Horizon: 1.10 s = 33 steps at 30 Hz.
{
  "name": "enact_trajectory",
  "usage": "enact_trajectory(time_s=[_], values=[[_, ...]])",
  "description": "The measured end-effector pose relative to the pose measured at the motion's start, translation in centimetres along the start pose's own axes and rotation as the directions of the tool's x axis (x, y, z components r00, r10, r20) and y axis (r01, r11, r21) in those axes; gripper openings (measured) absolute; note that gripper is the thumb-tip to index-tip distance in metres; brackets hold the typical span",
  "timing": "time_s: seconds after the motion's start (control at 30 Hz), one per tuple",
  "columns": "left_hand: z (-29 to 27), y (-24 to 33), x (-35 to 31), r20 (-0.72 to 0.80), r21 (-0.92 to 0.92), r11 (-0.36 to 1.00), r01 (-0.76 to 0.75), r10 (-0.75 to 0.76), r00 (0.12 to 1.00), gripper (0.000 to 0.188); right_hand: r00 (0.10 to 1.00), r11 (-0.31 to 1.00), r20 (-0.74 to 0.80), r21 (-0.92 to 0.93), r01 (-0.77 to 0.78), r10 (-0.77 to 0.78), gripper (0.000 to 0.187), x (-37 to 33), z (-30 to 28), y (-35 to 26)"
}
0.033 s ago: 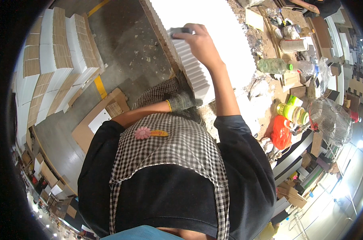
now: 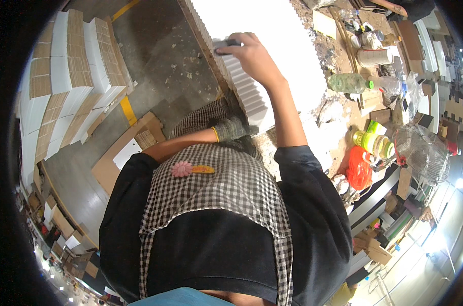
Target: The person smooths a large white foam sheet on a workbench using a small black tool and a white cloth. They repeatedly rub the surface and edges, then flip the sheet to treat the other side.
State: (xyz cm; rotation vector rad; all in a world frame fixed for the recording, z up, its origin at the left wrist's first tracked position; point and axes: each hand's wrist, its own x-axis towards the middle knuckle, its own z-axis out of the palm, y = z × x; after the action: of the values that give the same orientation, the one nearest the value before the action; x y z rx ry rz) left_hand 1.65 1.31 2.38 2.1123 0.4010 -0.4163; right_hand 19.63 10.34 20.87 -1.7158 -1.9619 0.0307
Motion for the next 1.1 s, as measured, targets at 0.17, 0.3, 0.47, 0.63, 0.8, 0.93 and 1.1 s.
enact_trajectory(time_s=[0.17,0.3,0.47,0.63,0.8,0.93,1.1], values=[[-0.5,0.5,0.0,0.050,0.015,0.999,0.032,-0.033,0.998,0.078,0.990,0.992,-0.110,-0.073,-0.099,0.090,0.042,-0.5,-0.7,-0.2],[-0.6,0.5,0.3,0.118,0.028,0.997,0.068,-0.070,0.991,0.078,0.993,0.996,0.122,0.087,-0.002,-0.008,0.045,-1.4,-1.3,-0.6],[1.5,-1.1,0.7,-0.089,-0.030,0.999,-0.044,0.042,0.995,0.080,0.992,0.993,-0.017,0.002,-0.122,0.122,0.043,-2.3,-1.5,-1.0],[3.3,-2.1,1.1,-0.243,-0.033,0.997,-0.066,0.056,0.968,0.078,0.995,0.998,0.071,-0.032,-0.061,0.064,0.038,-3.4,-2.3,-1.0],[1.7,-1.2,0.6,-0.183,-0.042,0.998,-0.050,0.041,0.982,0.077,0.996,0.997,0.076,0.058,-0.047,0.043,0.038,-4.2,-2.4,-1.0],[0.4,-0.1,-0.2,-0.147,-0.052,0.997,-0.053,0.045,0.988,0.076,0.995,0.995,-0.042,-0.045,-0.087,0.085,0.041,-4.5,-1.8,-1.6],[-0.3,0.5,-0.8,-0.124,-0.067,0.996,-0.051,0.042,0.991,0.075,0.998,0.995,0.049,0.087,-0.044,0.040,0.043,-5.2,-1.7,-2.0]])
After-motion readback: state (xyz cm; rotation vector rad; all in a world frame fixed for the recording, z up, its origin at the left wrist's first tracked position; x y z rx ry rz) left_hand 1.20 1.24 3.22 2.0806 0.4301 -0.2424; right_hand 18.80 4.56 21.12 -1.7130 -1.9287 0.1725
